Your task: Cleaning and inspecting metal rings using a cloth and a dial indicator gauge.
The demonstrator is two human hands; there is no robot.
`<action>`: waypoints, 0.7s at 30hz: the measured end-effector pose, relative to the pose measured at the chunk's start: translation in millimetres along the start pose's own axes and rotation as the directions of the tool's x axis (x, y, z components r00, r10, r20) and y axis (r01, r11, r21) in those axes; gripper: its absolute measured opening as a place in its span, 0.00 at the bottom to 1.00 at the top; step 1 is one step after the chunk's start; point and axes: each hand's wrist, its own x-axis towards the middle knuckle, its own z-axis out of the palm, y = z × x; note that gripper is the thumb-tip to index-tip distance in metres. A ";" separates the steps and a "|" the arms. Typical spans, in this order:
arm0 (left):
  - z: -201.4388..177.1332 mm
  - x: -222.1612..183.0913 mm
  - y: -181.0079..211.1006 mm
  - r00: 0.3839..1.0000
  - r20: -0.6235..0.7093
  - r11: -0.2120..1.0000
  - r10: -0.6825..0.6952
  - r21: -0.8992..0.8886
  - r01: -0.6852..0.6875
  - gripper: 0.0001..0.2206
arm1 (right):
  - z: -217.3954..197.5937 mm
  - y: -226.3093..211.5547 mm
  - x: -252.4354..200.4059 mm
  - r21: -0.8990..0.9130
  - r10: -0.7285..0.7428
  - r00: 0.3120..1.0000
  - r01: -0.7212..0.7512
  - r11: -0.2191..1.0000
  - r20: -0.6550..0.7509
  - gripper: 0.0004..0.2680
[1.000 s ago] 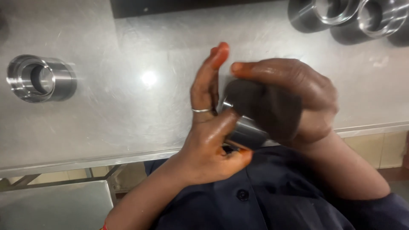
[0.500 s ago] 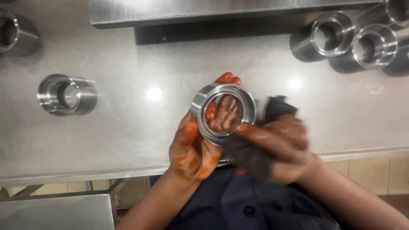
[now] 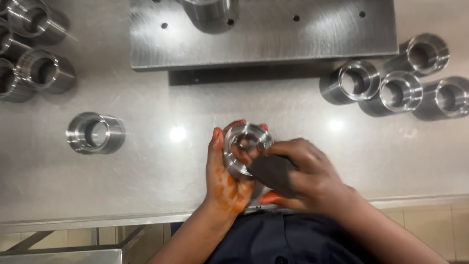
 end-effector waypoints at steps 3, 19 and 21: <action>-6.9 1.8 4.0 0.999 0.040 0.996 0.009 0.086 -0.013 0.24 | -20.3 9.2 2.5 -0.099 -0.040 0.999 0.042 0.994 0.019 0.17; 47.0 20.6 41.3 0.913 0.380 0.844 -0.148 0.530 -0.084 0.35 | -55.7 -2.3 56.3 -0.153 -0.040 0.999 0.039 0.988 -0.003 0.12; 49.6 13.1 73.7 0.932 0.347 0.729 -0.101 0.664 -0.168 0.38 | -84.8 23.2 73.5 -0.197 -0.040 0.999 0.042 0.979 0.014 0.12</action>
